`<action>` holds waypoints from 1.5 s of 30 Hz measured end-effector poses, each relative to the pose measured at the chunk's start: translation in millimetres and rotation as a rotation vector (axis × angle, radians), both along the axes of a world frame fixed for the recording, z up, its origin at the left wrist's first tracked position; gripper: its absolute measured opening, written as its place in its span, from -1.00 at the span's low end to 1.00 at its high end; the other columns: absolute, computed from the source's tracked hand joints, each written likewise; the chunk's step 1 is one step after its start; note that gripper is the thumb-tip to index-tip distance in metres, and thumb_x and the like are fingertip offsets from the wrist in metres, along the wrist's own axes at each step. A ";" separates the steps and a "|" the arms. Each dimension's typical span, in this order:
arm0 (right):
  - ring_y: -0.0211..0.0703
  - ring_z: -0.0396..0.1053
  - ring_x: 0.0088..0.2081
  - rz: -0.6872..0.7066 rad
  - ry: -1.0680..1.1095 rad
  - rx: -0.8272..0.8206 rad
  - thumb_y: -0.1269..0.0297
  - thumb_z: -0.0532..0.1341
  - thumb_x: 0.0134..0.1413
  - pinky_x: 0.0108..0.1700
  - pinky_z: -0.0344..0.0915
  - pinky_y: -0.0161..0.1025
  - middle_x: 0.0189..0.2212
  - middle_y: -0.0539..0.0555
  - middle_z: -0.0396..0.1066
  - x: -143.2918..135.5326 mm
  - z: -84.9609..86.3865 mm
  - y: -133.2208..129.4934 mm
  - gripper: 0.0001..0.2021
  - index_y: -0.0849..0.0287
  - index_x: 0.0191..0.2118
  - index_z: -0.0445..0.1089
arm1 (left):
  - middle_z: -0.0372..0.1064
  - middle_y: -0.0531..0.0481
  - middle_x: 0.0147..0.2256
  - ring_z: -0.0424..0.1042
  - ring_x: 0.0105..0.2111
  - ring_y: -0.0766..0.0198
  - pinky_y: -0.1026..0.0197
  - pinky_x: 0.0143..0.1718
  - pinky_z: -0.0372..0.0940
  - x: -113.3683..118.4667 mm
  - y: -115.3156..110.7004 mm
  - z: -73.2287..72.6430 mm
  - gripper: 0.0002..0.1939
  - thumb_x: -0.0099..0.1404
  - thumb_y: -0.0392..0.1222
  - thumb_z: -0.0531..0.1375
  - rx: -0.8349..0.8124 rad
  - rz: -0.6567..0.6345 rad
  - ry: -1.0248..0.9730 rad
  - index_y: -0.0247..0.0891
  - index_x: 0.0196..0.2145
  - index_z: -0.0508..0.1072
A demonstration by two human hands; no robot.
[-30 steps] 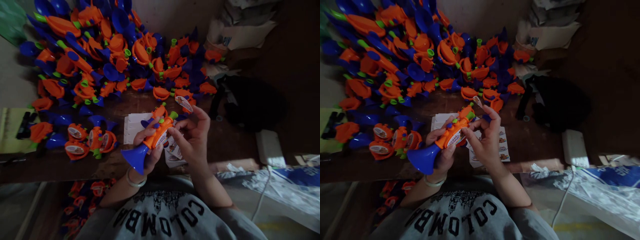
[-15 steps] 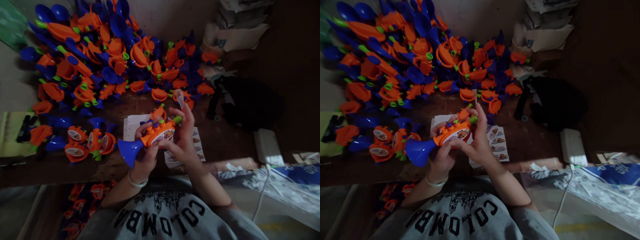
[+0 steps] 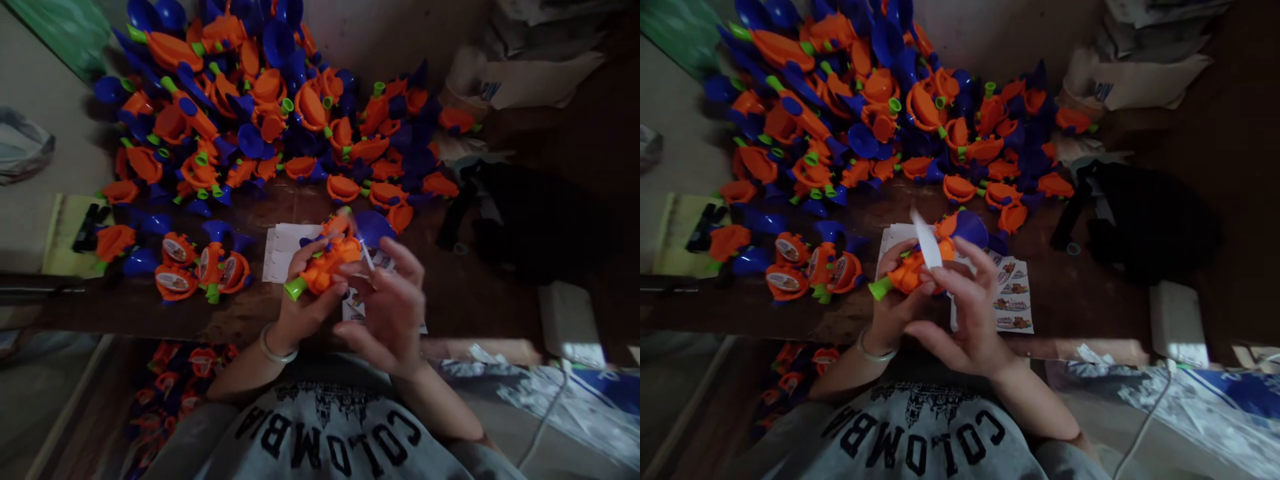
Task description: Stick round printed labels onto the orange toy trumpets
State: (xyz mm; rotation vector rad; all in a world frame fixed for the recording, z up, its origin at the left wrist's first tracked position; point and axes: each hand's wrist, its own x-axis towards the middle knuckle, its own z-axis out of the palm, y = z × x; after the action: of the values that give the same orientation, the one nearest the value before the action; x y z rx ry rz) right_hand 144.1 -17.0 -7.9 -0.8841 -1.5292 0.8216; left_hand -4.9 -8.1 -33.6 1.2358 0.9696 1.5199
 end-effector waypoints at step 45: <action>-0.27 0.46 -0.38 -0.298 0.171 -0.113 0.27 0.44 0.18 -0.35 0.43 -0.30 -0.36 -0.06 0.54 -16.8 12.9 25.6 -0.91 0.02 -0.25 0.53 | 0.32 -0.13 0.38 0.28 0.45 -0.11 -0.20 0.42 0.33 2.9 -7.9 8.7 -0.46 0.40 -0.08 0.35 -0.008 -0.075 -0.225 0.00 0.26 0.33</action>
State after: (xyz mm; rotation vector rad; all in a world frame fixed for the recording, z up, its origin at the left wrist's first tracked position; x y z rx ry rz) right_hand 127.4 8.5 5.0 -1.0669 -1.1770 0.7489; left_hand -2.0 -16.0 -24.8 1.0568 0.7727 1.5557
